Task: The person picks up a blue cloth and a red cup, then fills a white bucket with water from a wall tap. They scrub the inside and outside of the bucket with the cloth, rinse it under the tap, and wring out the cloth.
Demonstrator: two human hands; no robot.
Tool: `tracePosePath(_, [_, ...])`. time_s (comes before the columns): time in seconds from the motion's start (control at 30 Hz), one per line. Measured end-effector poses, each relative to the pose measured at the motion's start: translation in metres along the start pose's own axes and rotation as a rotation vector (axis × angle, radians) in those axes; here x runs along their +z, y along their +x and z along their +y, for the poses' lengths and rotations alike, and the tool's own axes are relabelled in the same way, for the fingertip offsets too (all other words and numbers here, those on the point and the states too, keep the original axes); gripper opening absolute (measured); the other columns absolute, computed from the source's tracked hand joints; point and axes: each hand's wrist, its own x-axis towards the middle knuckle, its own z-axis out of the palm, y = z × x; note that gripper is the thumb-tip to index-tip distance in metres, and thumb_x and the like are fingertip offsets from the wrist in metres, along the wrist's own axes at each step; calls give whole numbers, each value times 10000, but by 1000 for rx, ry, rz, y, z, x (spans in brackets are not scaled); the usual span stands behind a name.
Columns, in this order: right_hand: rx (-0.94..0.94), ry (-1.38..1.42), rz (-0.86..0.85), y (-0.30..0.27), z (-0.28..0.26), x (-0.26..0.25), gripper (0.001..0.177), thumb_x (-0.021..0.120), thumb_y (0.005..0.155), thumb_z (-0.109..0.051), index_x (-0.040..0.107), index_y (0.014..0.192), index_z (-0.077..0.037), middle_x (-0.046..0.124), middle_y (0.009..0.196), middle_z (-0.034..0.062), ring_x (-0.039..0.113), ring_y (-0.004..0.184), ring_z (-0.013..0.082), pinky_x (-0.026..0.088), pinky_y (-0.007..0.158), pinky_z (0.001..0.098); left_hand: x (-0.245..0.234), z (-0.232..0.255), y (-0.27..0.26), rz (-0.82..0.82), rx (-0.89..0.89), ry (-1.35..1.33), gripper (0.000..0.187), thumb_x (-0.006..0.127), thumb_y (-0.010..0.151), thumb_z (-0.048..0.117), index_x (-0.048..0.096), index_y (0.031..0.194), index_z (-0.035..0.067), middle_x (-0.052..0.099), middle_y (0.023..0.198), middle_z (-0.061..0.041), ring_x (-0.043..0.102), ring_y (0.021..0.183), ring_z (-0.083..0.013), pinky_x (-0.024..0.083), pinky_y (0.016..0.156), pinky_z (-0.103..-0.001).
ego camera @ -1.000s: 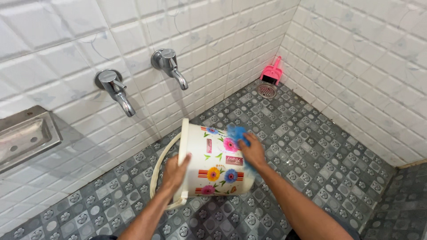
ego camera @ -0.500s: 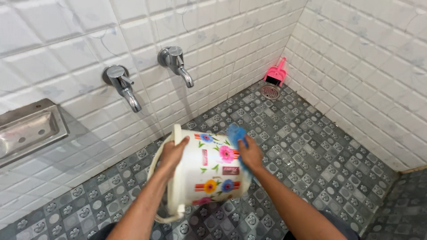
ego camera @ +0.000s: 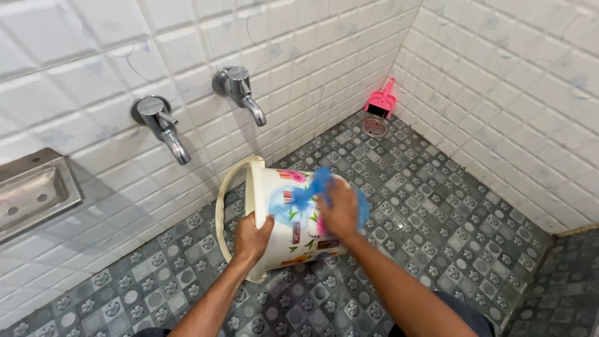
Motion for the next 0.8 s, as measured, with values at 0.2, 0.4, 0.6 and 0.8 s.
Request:
tracePosePath(0.2, [422,174,37,18,44,20,696,478,979,-559,521,1458,-56,435,1569,169,397,1441,343,294,1183,447,-7,0,-3,-32,33,-98,259,692,860,283,762,969,59,784,776,-82,738,686,-168,552,639,-350])
tracePosePath(0.4, [-364,16,-95,-24,-25,45,676,508,997,-521,505,1473,-40,416,1591,206,310,1511,348,58,1194,616,3,-5,-6,-57,86,-102,241,612,890,226,777,991,82,793,795,-82,745,696,-152,563,633,-347])
tracePosePath(0.6, [282,43,43,24,34,11,572,576,961,-510,631,1344,-88,629,1402,140,592,1277,344,427,1124,468,-2,0,-10,-141,23,-42,230,730,884,239,768,1030,66,803,849,-94,767,740,-183,589,677,-350])
tracePosePath(0.8, [-54,458,146,14,21,8,379,697,850,-264,722,1132,-12,743,1126,160,699,1042,325,525,923,431,-1,7,-16,-138,90,-61,251,724,887,243,763,1059,65,805,868,-84,768,756,-163,583,683,-329])
